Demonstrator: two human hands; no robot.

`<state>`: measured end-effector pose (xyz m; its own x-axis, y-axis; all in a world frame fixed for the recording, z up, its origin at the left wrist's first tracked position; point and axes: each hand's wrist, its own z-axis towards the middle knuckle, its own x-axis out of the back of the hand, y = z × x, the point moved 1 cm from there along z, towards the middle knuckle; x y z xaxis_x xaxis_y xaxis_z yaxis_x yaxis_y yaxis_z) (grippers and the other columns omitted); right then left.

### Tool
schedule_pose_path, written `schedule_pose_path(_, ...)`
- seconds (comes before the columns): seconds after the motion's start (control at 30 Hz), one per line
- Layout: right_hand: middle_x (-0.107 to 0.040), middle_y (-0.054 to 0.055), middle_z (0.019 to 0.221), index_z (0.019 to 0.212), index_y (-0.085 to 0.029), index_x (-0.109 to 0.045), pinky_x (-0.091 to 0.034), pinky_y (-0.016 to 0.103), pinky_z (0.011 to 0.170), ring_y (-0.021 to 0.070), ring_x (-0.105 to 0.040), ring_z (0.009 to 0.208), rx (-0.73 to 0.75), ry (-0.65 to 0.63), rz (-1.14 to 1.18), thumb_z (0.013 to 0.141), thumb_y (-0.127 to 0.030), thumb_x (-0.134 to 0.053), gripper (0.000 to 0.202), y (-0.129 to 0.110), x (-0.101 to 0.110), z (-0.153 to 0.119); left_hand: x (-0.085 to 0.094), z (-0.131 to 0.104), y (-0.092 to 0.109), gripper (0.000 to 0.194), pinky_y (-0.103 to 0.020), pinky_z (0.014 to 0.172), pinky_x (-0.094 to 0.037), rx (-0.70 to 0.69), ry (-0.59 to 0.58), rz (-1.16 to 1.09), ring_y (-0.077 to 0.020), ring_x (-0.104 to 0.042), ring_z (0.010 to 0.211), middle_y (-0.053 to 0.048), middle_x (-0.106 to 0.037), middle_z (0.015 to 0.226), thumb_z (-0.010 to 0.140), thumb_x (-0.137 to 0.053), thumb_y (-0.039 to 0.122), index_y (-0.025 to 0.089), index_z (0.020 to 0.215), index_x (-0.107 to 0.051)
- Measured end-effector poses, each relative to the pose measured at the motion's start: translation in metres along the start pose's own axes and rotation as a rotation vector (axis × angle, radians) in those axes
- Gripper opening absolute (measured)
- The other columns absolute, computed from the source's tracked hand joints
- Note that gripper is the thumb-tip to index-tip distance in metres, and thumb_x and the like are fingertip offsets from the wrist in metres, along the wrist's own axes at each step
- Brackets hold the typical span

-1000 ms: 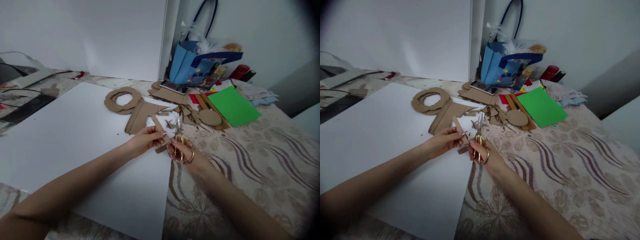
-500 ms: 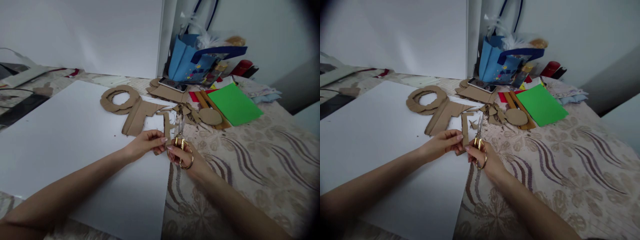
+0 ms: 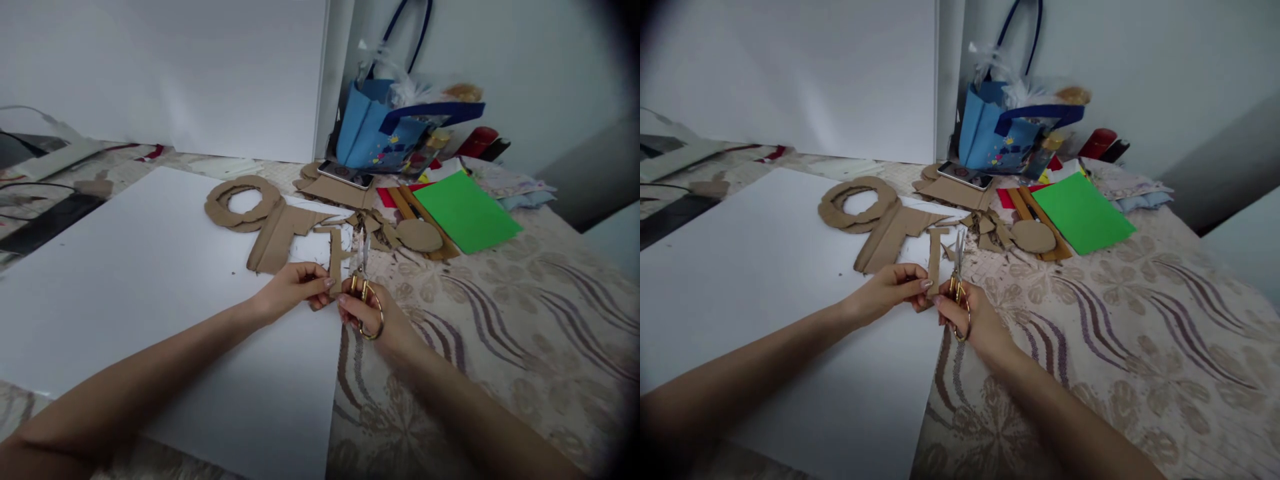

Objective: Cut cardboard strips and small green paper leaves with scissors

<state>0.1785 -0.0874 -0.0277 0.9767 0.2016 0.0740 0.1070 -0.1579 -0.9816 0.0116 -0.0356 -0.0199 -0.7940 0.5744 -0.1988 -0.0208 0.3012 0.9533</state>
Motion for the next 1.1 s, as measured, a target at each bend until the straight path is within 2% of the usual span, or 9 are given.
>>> schedule_pose_path(0.17,-0.053,-0.003,0.057,0.075,-0.018,-0.052,-0.032,0.023,0.047,0.01,-0.045,0.049,0.073,0.011,-0.115,0.081,-0.032,-0.06,0.017,-0.005,-0.001,0.0,-0.003,-0.002,0.001,0.025,-0.024,0.057,-0.044,0.001,0.007,0.06,-0.0086,-0.054,0.055,-0.001,-0.06,0.06,0.072,-0.072,0.031,0.011,0.075,-0.057)
schedule_pose_path(0.27,-0.051,-0.003,0.057,0.077,-0.018,-0.051,-0.032,0.024,0.047,0.01,-0.043,0.049,0.073,0.017,-0.144,0.083,-0.039,-0.057,0.022,-0.008,-0.003,-0.002,-0.002,-0.002,0.003,0.024,-0.023,0.056,-0.043,-0.003,0.033,0.013,-0.0082,-0.055,0.055,0.0,-0.06,0.059,0.074,-0.07,0.031,0.011,0.075,-0.056)
schedule_pose_path(0.37,-0.049,-0.003,0.061,0.08,-0.019,-0.05,-0.034,0.024,0.05,0.0114,-0.045,0.054,0.103,0.025,-0.172,0.088,-0.049,-0.047,0.032,-0.007,-0.003,-0.005,0.002,-0.001,0.005,0.023,-0.021,0.056,-0.043,-0.014,0.093,-0.069,-0.0069,-0.055,0.056,0.001,-0.06,0.062,0.075,-0.069,0.03,0.012,0.077,-0.056)
schedule_pose_path(0.5,-0.048,-0.002,0.068,0.085,-0.02,-0.05,-0.035,0.025,0.054,0.0126,-0.046,0.06,0.119,-0.044,-0.241,0.091,-0.055,-0.036,0.038,-0.003,-0.001,-0.006,0.005,-0.001,0.01,0.021,-0.02,0.058,-0.044,-0.037,0.138,-0.183,-0.0058,-0.057,0.057,0.001,-0.062,0.067,0.073,-0.071,0.026,0.012,0.078,-0.055)
schedule_pose_path(0.7,-0.046,-0.002,0.064,0.09,-0.02,-0.054,-0.03,0.024,0.05,0.0117,-0.04,0.055,0.105,-0.089,-0.367,0.09,-0.055,-0.04,0.038,-0.008,-0.003,-0.011,0.005,-0.002,0.014,0.022,-0.02,0.058,-0.046,-0.061,0.202,-0.226,-0.0063,-0.057,0.058,0.001,-0.062,0.067,0.072,-0.073,0.023,0.012,0.077,-0.055)
schedule_pose_path(0.93,-0.051,0.0,0.067,0.09,-0.019,-0.054,-0.032,0.025,0.053,0.0128,-0.042,0.059,0.093,-0.109,-0.469,0.089,-0.054,-0.042,0.037,-0.015,-0.004,-0.012,0.003,-0.003,0.014,0.021,-0.02,0.058,-0.046,-0.086,0.186,-0.218,-0.006,-0.057,0.058,0.001,-0.062,0.068,0.073,-0.072,0.023,0.012,0.076,-0.054)
schedule_pose_path(1.1,-0.049,-0.001,0.067,0.093,-0.019,-0.054,-0.031,0.024,0.052,0.0124,-0.041,0.059,0.074,-0.138,-0.44,0.09,-0.056,-0.039,0.04,-0.014,-0.002,-0.012,0.004,-0.003,0.014,0.02,-0.02,0.059,-0.046,-0.084,0.18,-0.191,-0.0062,-0.057,0.059,0.001,-0.062,0.068,0.075,-0.07,0.023,0.012,0.077,-0.054)
